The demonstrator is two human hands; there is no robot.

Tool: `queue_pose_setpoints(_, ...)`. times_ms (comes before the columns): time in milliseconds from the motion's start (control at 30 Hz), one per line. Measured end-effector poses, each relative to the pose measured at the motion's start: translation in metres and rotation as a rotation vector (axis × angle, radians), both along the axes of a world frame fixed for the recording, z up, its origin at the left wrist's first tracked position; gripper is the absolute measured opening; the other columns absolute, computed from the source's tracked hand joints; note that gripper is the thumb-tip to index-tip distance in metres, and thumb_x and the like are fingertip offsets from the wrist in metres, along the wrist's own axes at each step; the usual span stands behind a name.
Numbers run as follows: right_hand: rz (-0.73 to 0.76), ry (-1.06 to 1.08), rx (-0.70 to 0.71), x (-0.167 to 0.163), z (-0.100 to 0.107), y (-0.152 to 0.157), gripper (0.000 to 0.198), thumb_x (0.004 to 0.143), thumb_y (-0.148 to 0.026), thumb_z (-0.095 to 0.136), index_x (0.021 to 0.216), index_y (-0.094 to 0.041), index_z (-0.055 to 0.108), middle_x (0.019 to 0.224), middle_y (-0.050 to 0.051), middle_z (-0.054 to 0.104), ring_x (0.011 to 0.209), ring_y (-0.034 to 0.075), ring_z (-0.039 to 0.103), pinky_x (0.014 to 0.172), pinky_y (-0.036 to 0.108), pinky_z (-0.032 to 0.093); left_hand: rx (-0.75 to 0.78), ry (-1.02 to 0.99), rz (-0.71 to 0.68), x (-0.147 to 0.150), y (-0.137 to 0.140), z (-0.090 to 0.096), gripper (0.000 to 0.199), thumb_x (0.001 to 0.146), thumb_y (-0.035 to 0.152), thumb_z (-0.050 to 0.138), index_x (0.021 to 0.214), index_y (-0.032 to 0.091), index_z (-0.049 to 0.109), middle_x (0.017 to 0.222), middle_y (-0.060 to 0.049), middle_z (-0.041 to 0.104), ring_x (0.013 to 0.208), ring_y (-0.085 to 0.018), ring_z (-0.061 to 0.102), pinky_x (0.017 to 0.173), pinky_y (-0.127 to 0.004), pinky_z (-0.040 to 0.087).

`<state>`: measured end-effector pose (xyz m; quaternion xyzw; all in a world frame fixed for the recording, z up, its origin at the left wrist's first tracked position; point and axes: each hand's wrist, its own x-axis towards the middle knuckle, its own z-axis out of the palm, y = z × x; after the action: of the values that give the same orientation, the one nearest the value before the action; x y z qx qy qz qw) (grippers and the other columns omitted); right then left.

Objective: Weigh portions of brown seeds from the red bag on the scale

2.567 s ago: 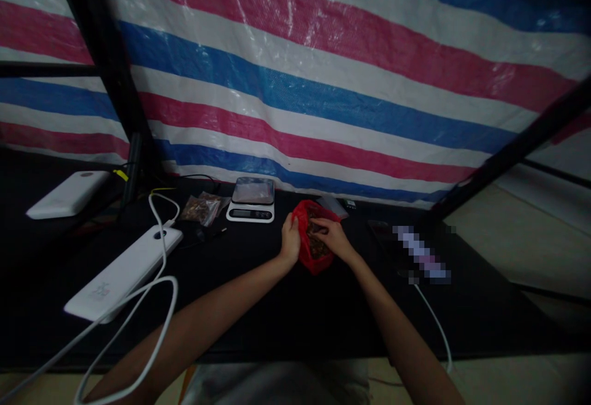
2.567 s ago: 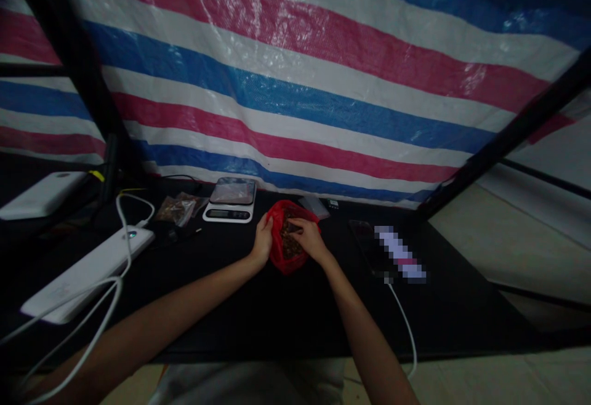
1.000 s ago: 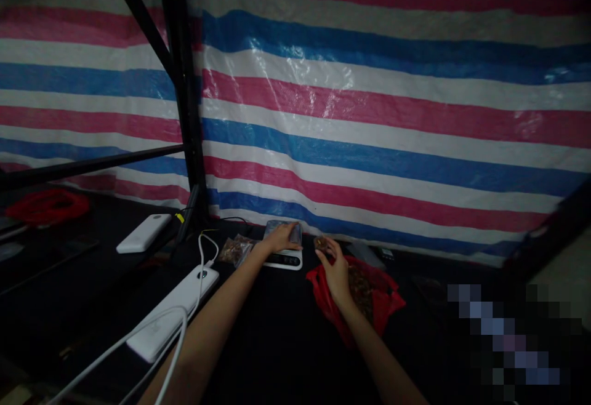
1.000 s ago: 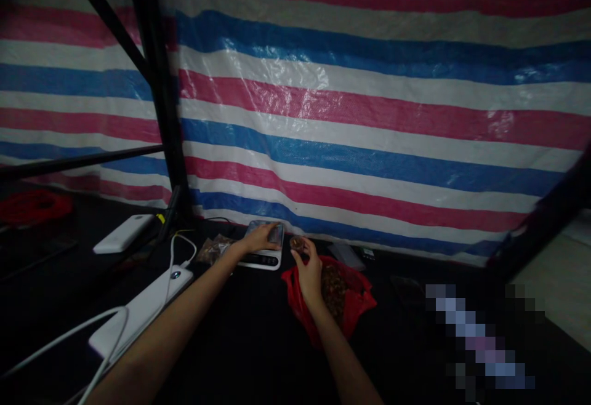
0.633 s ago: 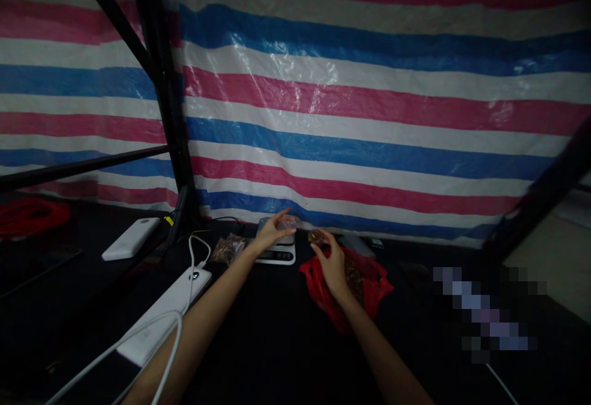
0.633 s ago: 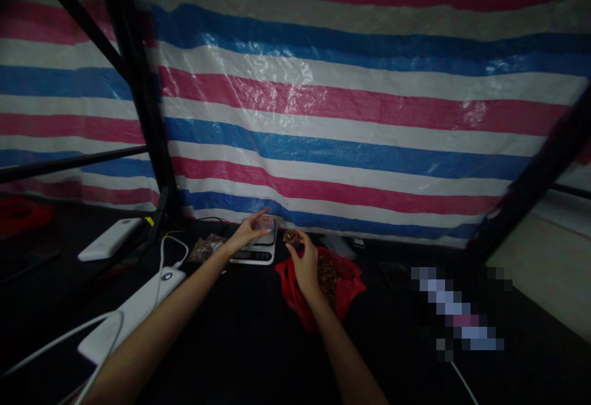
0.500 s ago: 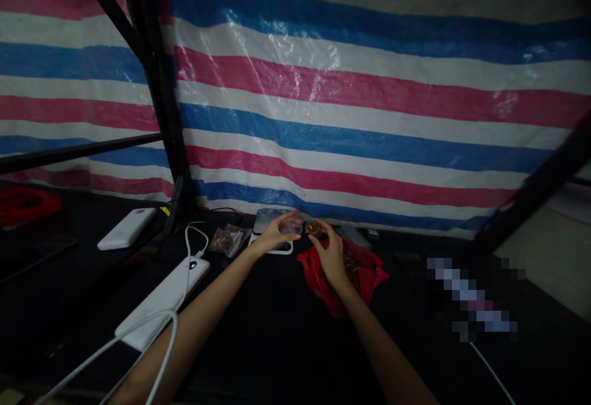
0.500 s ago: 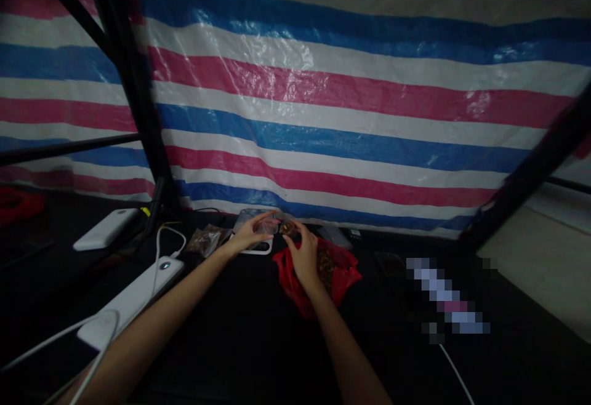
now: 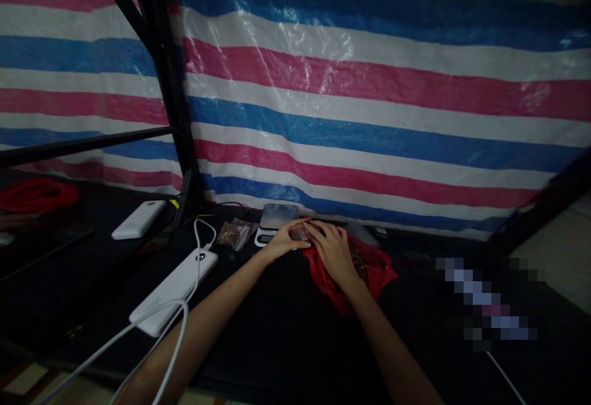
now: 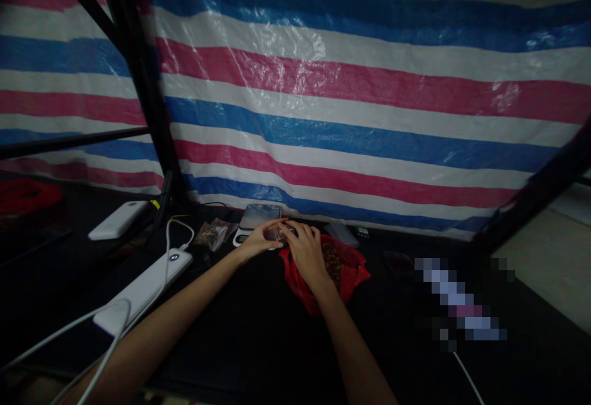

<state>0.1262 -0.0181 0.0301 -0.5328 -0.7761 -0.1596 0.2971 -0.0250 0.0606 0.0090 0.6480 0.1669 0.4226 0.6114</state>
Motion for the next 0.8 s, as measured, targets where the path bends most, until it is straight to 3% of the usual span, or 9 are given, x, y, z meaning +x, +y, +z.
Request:
queue_pose_setpoints(200,0.124,-0.111,0.082,0.004,-0.003,0.002,0.043,0.082,-0.006,0.038,0.122,-0.016,0.047,0.123,0.012,0.049,0.116,0.022,0.040,0.098,0.041,0.033,0.052,0.006,0.045,0.002,-0.002,-0.003,0.065,0.051,0.023,0.079,0.111,0.014,0.056,0.117,-0.012,0.057,0.107,-0.022,0.054,0.098,-0.036,0.036)
queue_pose_setpoints(467,0.165,-0.125,0.099,-0.005,0.012,-0.003,0.030,0.082,-0.011,0.045,0.111,-0.016,0.054,0.113,0.011,0.054,0.109,0.023,0.046,0.093,0.041,0.041,0.120,0.074,0.068,0.003,-0.005,-0.004,0.054,0.053,0.026,0.078,0.102,0.010,0.062,0.101,-0.010,0.065,0.096,-0.022,0.058,0.091,-0.035,0.041)
queue_pose_setpoints(700,0.243,-0.238,0.169,0.005,0.003,0.005,0.033,0.085,-0.010,0.038,0.115,-0.012,0.051,0.113,0.014,0.055,0.114,0.023,0.044,0.098,0.045,0.039,0.122,0.133,0.079,0.002,-0.003,-0.003,0.056,0.053,0.028,0.077,0.104,0.011,0.062,0.102,-0.009,0.065,0.094,-0.022,0.058,0.090,-0.034,0.041)
queue_pose_setpoints(800,0.245,-0.167,0.150,0.006,0.003,0.003,0.036,0.084,-0.007,0.037,0.116,-0.014,0.051,0.114,0.013,0.054,0.114,0.022,0.045,0.099,0.045,0.039,0.104,0.125,0.071,0.003,-0.005,-0.002,0.054,0.053,0.028,0.077,0.102,0.011,0.063,0.099,-0.008,0.065,0.091,-0.021,0.058,0.087,-0.032,0.042)
